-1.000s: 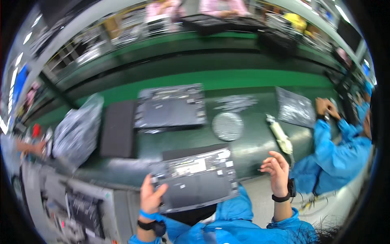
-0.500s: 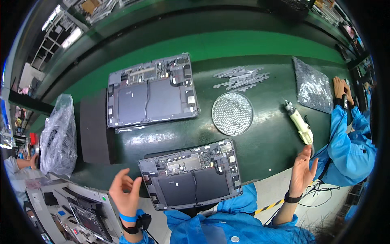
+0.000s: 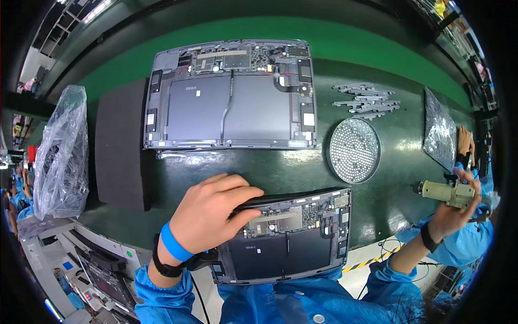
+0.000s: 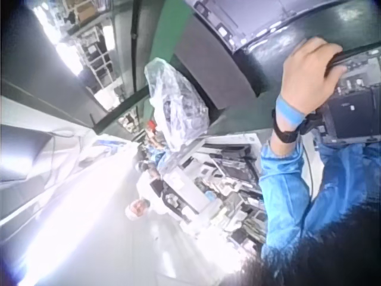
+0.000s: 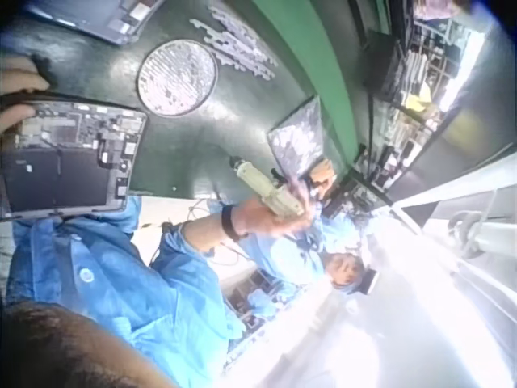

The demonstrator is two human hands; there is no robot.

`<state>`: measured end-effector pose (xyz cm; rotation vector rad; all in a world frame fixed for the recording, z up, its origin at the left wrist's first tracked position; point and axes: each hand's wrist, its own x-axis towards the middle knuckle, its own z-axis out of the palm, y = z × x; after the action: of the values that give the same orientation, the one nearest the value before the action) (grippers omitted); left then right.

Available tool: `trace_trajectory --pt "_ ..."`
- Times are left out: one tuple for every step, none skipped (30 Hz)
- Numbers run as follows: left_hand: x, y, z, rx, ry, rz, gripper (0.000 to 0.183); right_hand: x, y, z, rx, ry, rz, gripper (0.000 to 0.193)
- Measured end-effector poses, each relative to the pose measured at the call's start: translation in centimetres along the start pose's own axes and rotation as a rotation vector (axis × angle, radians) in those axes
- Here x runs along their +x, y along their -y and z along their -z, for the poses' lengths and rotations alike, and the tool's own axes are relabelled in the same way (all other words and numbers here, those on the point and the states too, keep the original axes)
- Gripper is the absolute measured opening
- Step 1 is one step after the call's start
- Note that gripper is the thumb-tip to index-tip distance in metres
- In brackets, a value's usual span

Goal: Assembling the internal components of a tablet device and securing parts with an electric screwdriver.

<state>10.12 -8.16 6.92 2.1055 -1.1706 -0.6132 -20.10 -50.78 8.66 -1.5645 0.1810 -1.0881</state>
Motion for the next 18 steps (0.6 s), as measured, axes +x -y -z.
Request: trace_trajectory --pt "0.7 0.2 -0.2 -0.004 0.067 -0.016 0.03 -0.2 -1.1 -1.9 -0.01 0.004 0.0 0.044" --pt "0.9 0.3 -0.5 0.008 0.125 -0.008 0.03 -0.8 -3.5 -5.5 0.011 -0.22 -0.15 0.047" --pt "1.3 0.6 -0.5 -0.006 0.16 -0.021 0.029 -1.1 -4.4 -7.6 -0.002 -0.444 -0.293 0.049" --pt "1.6 0.7 -0.3 -0.021 0.152 -0.019 0.029 -1.1 -5.1 -6.4 -0.012 -0.429 -0.292 0.049" --pt "1.9 0.8 -0.2 -0.044 0.189 -0.053 0.03 -0.8 -5.5 -3.7 0.02 -0.183 -0.312 0.054" --pt "2.1 1.0 -0.2 -0.066 0.232 -0.086 0.03 -0.7 -5.5 -2.3 0.052 0.059 -0.337 0.058" --pt "2.1 1.2 -0.2 -0.073 0.236 -0.089 0.03 -0.4 -6.0 -3.8 -0.074 -0.263 -0.377 0.075" --pt "2.2 1.6 -0.2 -0.116 0.244 -0.084 0.03 -0.3 -6.0 -4.9 -0.083 -0.258 -0.375 0.075" --pt "2.3 2.0 -0.2 -0.16 0.251 -0.081 0.03 -0.2 -5.8 -6.0 -0.053 -0.185 -0.333 0.084" --pt "2.2 2.2 -0.2 -0.168 0.242 -0.08 0.03 0.0 -5.8 -7.3 -0.016 -0.107 -0.292 0.093" --pt "2.0 2.2 -0.2 -0.162 0.23 -0.058 0.03 0.3 -5.1 -9.7 -0.055 -0.179 -0.325 0.103" --pt "2.3 1.3 -0.6 -0.143 0.24 -0.062 0.03 0.0 -3.8 -10.1 -0.069 -0.202 -0.309 0.103" --pt "2.5 1.4 -0.5 -0.153 0.25 -0.055 0.03 0.2 -2.9 -11.4 -0.074 -0.212 -0.277 0.103" --pt "2.5 1.6 -0.4 -0.162 0.252 -0.064 0.03 0.5 -2.5 -12.3 -0.068 -0.218 -0.248 0.102" --pt "2.5 1.9 -0.4 -0.179 0.245 -0.061 0.03 0.7 -2.3 -12.9 0.06 -0.103 -0.197 0.099" --pt "2.3 2.0 -0.4 -0.197 0.237 -0.056 0.03 1.2 -1.8 -14.0 0.049 -0.102 -0.195 0.099" --pt "2.3 2.2 -0.5 -0.218 0.221 -0.061 0.03 1.7 -1.2 -15.4 0.191 -0.01 -0.175 0.097" --pt "2.4 2.3 -0.7 -0.228 0.227 -0.072 0.03 2.0 -0.9 -16.6 0.332 0.082 -0.156 0.095"
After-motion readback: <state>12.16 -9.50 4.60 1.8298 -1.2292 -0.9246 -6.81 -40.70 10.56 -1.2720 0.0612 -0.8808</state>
